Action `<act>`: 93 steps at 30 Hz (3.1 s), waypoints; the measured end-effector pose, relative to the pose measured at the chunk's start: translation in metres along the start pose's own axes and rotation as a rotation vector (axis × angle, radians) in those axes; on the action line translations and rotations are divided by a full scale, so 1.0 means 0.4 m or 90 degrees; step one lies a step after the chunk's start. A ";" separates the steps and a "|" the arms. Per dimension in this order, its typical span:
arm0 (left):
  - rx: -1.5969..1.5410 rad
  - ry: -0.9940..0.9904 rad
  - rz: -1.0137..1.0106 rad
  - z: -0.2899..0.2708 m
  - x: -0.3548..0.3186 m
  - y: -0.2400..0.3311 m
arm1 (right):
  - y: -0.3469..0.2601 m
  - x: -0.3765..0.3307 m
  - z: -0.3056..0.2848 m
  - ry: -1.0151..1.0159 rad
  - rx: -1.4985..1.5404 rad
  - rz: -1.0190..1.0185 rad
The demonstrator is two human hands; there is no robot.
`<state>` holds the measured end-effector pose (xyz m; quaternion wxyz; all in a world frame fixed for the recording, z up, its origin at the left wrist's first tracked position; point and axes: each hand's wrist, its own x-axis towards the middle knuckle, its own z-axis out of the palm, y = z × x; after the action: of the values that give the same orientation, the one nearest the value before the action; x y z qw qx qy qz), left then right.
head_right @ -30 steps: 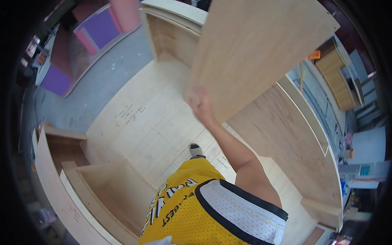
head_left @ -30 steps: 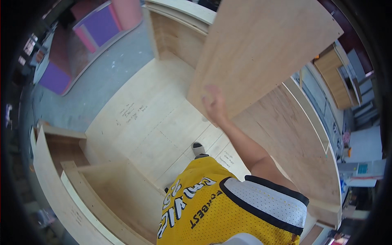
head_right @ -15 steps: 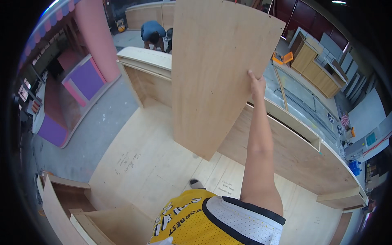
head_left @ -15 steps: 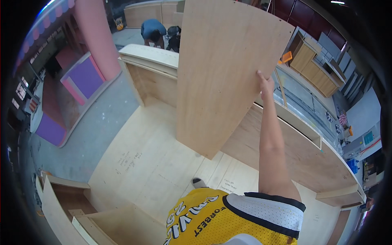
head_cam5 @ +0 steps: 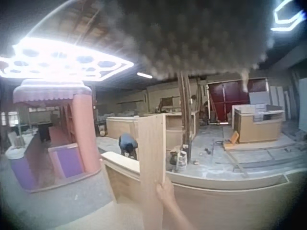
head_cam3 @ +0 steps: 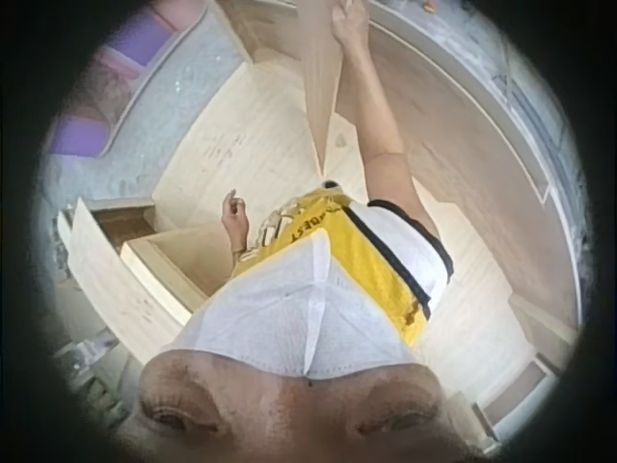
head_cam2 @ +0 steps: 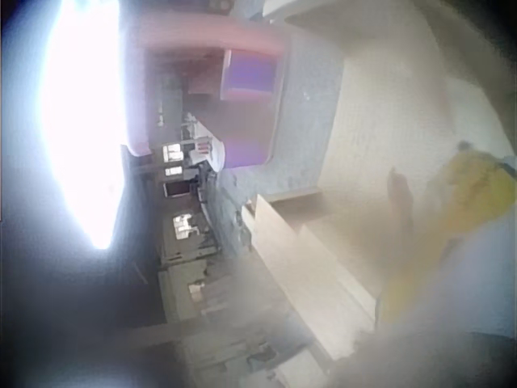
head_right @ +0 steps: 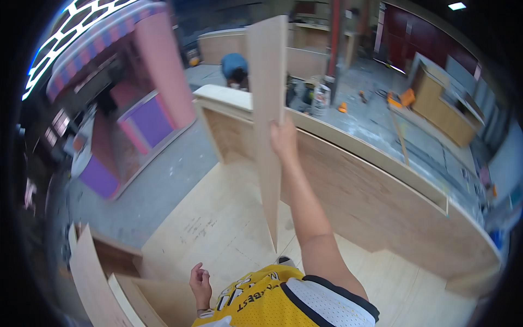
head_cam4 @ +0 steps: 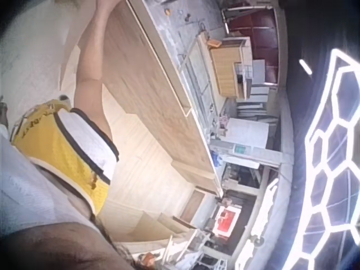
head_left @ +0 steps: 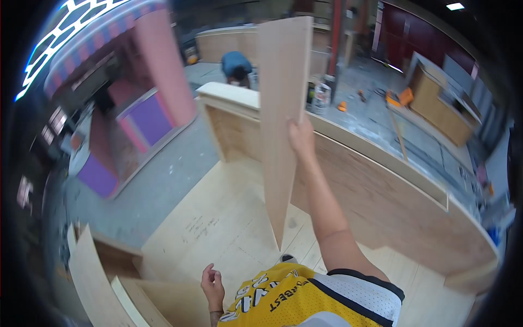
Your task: The person positions and aligns wooden boards on top of a wooden counter frame and secures them by driving screws with a power drill.
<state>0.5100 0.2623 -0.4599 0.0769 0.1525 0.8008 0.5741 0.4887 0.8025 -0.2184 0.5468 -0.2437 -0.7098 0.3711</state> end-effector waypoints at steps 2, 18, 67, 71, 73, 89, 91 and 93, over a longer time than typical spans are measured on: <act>-0.025 -0.007 -0.007 0.019 -0.048 -0.038 | 0.097 0.039 0.003 -0.030 -0.034 0.146; 0.069 0.044 -0.254 0.129 -0.332 -0.039 | -0.084 0.006 0.054 -0.098 0.230 0.066; -0.981 0.113 0.184 -0.238 0.225 0.726 | -0.592 0.239 -0.234 0.063 0.522 -0.011; -0.907 0.269 0.290 -0.373 0.097 0.701 | -0.513 0.271 -0.199 0.064 0.571 0.013; -0.852 0.379 0.307 -0.438 0.001 0.672 | -0.467 0.281 -0.175 0.061 0.603 0.032; -0.717 0.846 0.230 -0.777 -0.650 0.194 | -0.256 -0.097 0.560 -0.213 0.864 0.397; -0.573 0.979 0.015 -0.759 -0.713 0.226 | -0.250 -0.159 0.624 -0.253 0.864 0.407; -0.297 1.283 0.019 -0.732 -0.783 0.171 | -0.244 -0.216 0.681 -0.294 0.872 0.416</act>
<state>0.7282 -0.0841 -0.3155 -0.6086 -0.4078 0.3604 0.5775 0.2583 0.6076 -0.2267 0.2776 0.0336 -0.3116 0.9081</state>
